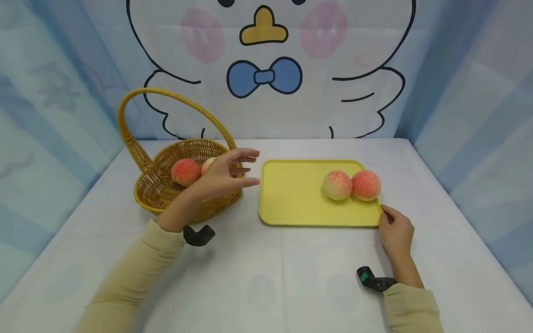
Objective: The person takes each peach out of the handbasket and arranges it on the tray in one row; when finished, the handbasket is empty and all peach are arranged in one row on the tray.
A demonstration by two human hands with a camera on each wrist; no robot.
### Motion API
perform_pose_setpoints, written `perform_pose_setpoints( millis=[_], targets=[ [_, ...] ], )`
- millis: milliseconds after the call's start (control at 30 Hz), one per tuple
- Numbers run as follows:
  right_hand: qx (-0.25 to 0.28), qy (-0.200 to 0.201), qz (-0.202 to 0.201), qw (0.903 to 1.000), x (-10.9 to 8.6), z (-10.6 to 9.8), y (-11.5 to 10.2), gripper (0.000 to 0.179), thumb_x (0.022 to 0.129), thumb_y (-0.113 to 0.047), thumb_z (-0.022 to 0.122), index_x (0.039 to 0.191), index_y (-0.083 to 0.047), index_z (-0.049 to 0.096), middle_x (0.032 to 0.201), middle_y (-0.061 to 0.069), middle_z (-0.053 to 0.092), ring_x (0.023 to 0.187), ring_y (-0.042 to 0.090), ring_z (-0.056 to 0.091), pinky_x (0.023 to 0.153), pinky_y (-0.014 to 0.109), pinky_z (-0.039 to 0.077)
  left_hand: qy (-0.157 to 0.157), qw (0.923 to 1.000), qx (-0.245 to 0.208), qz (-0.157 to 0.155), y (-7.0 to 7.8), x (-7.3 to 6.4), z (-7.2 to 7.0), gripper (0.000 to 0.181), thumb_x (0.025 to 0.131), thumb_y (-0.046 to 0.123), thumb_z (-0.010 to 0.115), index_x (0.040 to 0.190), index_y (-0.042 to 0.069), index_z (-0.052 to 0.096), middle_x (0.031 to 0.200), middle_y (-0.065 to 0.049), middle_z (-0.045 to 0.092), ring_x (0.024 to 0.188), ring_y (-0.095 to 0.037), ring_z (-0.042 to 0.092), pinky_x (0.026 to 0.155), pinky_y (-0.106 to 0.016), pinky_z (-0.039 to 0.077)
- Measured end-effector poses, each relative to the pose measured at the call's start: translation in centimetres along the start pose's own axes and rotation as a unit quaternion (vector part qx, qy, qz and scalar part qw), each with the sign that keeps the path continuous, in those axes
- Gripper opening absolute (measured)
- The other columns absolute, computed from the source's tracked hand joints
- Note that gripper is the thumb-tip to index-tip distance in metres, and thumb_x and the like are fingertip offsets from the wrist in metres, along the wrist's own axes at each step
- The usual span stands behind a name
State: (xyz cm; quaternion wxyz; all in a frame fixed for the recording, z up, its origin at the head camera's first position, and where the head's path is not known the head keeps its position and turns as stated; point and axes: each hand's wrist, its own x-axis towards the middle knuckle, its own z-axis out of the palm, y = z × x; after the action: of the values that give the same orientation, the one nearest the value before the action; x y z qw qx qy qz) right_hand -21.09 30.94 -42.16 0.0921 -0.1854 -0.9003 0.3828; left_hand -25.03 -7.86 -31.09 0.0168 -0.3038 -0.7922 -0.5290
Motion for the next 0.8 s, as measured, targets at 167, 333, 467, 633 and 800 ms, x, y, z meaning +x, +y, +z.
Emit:
perform_pose_setpoints(
  millis=[167, 333, 467, 633, 800],
  targets=[
    [0.002, 0.003, 0.003, 1.0, 0.0, 0.0, 0.0, 0.039, 0.096, -0.01, 0.037, 0.131, 0.004, 0.047, 0.127, 0.026, 0.048, 0.114, 0.035, 0.044, 0.092, 0.048, 0.04, -0.008, 0.9997, 0.02, -0.008, 0.2, -1.5, -2.6, 0.057, 0.076, 0.016, 0.077, 0.126, 0.006, 0.051, 0.124, -0.003, 0.052, 0.11, -0.018, 0.051, 0.089, -0.034, 0.046],
    [0.0, 0.01, 0.002, 0.9999, 0.0, 0.0, 0.2, 0.038, 0.096, -0.01, 0.037, 0.13, 0.005, 0.048, 0.126, 0.026, 0.049, 0.114, 0.036, 0.045, 0.093, 0.048, 0.039, -0.012, 0.9998, 0.006, -0.013, 0.1, -2.5, -4.8, 0.057, 0.077, 0.012, 0.075, 0.127, 0.003, 0.05, 0.126, -0.008, 0.051, 0.112, -0.027, 0.049, 0.088, -0.037, 0.046],
    [-0.007, 0.012, -0.003, 0.9999, 0.0, -0.1, 0.3, 0.038, 0.096, -0.009, 0.038, 0.129, 0.005, 0.048, 0.124, 0.026, 0.05, 0.112, 0.035, 0.046, 0.09, 0.048, 0.04, 0.006, 0.9994, 0.002, -0.033, -0.2, -3.0, -6.4, 0.058, 0.077, 0.011, 0.075, 0.128, 0.003, 0.048, 0.128, -0.01, 0.049, 0.115, -0.027, 0.048, 0.091, -0.04, 0.044],
    [-0.009, 0.01, -0.002, 0.9999, 0.1, -0.1, 0.3, 0.038, 0.095, -0.01, 0.038, 0.129, 0.005, 0.048, 0.124, 0.026, 0.05, 0.112, 0.036, 0.046, 0.09, 0.048, 0.04, 0.032, 0.9974, 0.028, -0.058, -0.4, -2.7, -8.3, 0.06, 0.08, 0.012, 0.073, 0.132, 0.004, 0.045, 0.132, -0.011, 0.046, 0.118, -0.027, 0.045, 0.094, -0.042, 0.041],
    [-0.012, 0.013, -0.005, 0.9998, 0.1, 0.1, 0.2, 0.038, 0.095, -0.01, 0.039, 0.128, 0.006, 0.049, 0.123, 0.027, 0.051, 0.11, 0.036, 0.046, 0.088, 0.047, 0.041, 0.057, 0.9946, 0.039, -0.078, -0.9, -1.5, -9.9, 0.061, 0.08, 0.017, 0.073, 0.133, 0.008, 0.045, 0.132, -0.006, 0.045, 0.119, -0.021, 0.044, 0.094, -0.037, 0.041]
  ],
)
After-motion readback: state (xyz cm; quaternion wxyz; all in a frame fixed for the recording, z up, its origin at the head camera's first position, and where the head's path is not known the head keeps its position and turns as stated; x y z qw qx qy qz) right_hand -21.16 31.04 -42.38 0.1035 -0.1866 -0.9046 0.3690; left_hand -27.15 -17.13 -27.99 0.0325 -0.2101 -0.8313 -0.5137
